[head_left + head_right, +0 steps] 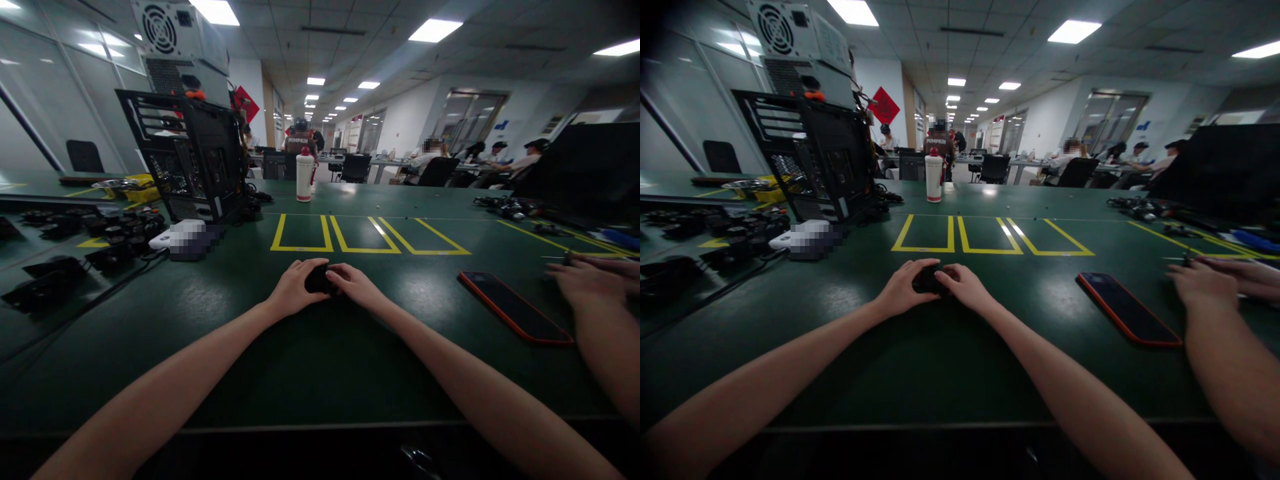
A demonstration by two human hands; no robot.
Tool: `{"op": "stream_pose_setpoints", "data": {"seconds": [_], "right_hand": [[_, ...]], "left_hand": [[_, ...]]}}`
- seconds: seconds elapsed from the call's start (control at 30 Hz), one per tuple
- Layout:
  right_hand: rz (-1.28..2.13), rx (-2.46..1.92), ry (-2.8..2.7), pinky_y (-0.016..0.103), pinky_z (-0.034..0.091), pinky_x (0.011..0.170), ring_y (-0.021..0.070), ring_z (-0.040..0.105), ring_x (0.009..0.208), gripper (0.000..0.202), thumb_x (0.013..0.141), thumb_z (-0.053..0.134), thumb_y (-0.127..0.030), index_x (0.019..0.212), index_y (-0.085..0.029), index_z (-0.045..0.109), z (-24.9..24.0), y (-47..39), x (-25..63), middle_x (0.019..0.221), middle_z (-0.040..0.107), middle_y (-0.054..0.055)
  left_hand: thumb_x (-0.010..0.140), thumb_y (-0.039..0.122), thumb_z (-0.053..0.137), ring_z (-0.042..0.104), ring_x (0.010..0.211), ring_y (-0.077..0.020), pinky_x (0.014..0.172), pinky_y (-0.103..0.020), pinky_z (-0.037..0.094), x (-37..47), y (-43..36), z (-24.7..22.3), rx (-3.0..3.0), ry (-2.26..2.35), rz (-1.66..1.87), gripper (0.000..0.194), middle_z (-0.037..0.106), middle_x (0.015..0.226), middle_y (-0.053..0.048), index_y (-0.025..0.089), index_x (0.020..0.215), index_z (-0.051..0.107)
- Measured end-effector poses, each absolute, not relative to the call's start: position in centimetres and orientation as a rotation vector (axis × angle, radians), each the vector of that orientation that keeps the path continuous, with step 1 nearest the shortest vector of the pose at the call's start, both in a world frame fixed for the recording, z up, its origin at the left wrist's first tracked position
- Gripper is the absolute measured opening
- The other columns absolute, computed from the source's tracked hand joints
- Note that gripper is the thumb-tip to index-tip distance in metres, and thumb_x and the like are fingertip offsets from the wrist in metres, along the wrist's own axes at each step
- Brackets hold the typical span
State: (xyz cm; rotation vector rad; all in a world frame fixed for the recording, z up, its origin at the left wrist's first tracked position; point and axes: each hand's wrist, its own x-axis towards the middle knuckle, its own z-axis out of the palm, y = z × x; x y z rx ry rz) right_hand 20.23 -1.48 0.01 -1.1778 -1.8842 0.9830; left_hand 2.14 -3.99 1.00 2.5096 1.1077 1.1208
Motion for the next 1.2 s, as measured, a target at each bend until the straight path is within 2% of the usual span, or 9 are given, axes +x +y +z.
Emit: {"op": "stream_pose_setpoints", "data": {"seconds": [0.07,0.17,0.3,0.5,0.6,0.7,0.9,1.1,1.2], "right_hand": [[0.962,-1.089,-1.791,0.03,0.048,0.07,0.0155,0.057,0.083,0.039,0.073,0.058,-0.039,0.106,-0.02,0.048,-0.1,-1.5,20.1,0.1,0.056,0.007],[0.888,-0.937,-1.788,0.032,0.044,0.084,0.0148,0.055,0.094,0.03,0.072,0.06,-0.03,0.099,-0.022,0.049,0.1,-1.5,19.9,0.099,0.056,0.003],[0.859,-0.96,-1.861,0.033,0.045,0.08,0.0143,0.057,0.086,0.016,0.078,0.052,-0.031,0.09,-0.021,0.052,0.5,-2.1,20.0,0.087,0.058,0.001],[1.014,-1.047,-1.982,0.031,0.046,0.074,0.0148,0.058,0.083,0.035,0.069,0.063,-0.035,0.097,-0.02,0.049,0.6,-2.5,20.6,0.095,0.059,0.003],[0.815,-1.153,-2.066,0.031,0.044,0.07,0.0158,0.056,0.077,0.029,0.075,0.053,-0.044,0.088,-0.018,0.055,0.6,-2.1,20.7,0.086,0.059,0.003],[0.613,-1.22,-2.131,0.033,0.043,0.07,0.0167,0.054,0.074,0.037,0.081,0.042,-0.048,0.08,-0.017,0.061,0.5,-1.8,20.6,0.078,0.056,0.005],[0.844,-1.038,-1.894,0.032,0.045,0.079,0.0166,0.055,0.094,0.033,0.074,0.057,-0.035,0.103,-0.02,0.051,-0.1,-1.7,20.0,0.104,0.055,0.006],[0.934,-0.989,-1.892,0.032,0.046,0.079,0.014,0.058,0.085,0.021,0.078,0.054,-0.031,0.095,-0.02,0.051,0.5,-2.4,19.9,0.091,0.059,0.003],[0.986,-1.031,-1.976,0.033,0.046,0.078,0.0148,0.058,0.087,0.03,0.075,0.058,-0.034,0.1,-0.019,0.05,0.7,-2.6,20.3,0.097,0.059,0.004]], "left_hand": [[0.065,0.03,0.069,0.05,0.095,-0.0202,0.085,-0.034,0.04,2.2,-4.0,1.0,2.514,1.105,1.121,0.061,0.054,0.115,-0.002,0.024,0.119,0.041],[0.065,0.031,0.069,0.051,0.093,-0.0203,0.082,-0.034,0.041,2.2,-3.9,1.0,2.52,1.108,1.114,0.062,0.054,0.115,-0.002,0.024,0.119,0.041],[0.064,0.031,0.07,0.05,0.095,-0.021,0.084,-0.035,0.04,2.1,-3.9,1.0,2.515,1.113,1.113,0.061,0.054,0.114,-0.003,0.024,0.118,0.042],[0.064,0.029,0.069,0.051,0.095,-0.0211,0.086,-0.036,0.04,2.1,-4.0,1.0,2.501,1.124,1.1,0.061,0.054,0.114,-0.002,0.025,0.119,0.042],[0.064,0.031,0.069,0.051,0.095,-0.0211,0.086,-0.036,0.04,2.1,-4.0,1.0,2.503,1.119,1.102,0.061,0.054,0.114,-0.002,0.025,0.119,0.042],[0.064,0.031,0.07,0.051,0.095,-0.0212,0.085,-0.036,0.04,2.1,-3.9,1.0,2.502,1.119,1.114,0.062,0.055,0.113,-0.003,0.025,0.118,0.042],[0.064,0.03,0.069,0.051,0.1,-0.0221,0.087,-0.037,0.04,2.2,-3.9,1.0,2.507,1.1,1.123,0.061,0.054,0.115,-0.003,0.024,0.118,0.042],[0.064,0.03,0.069,0.051,0.098,-0.022,0.085,-0.037,0.04,2.2,-4.0,1.2,2.498,1.119,1.113,0.06,0.054,0.114,-0.003,0.024,0.118,0.042],[0.064,0.029,0.069,0.051,0.095,-0.0212,0.084,-0.036,0.041,2.1,-4.0,1.2,2.502,1.123,1.1,0.061,0.055,0.113,-0.003,0.024,0.118,0.042]]}}
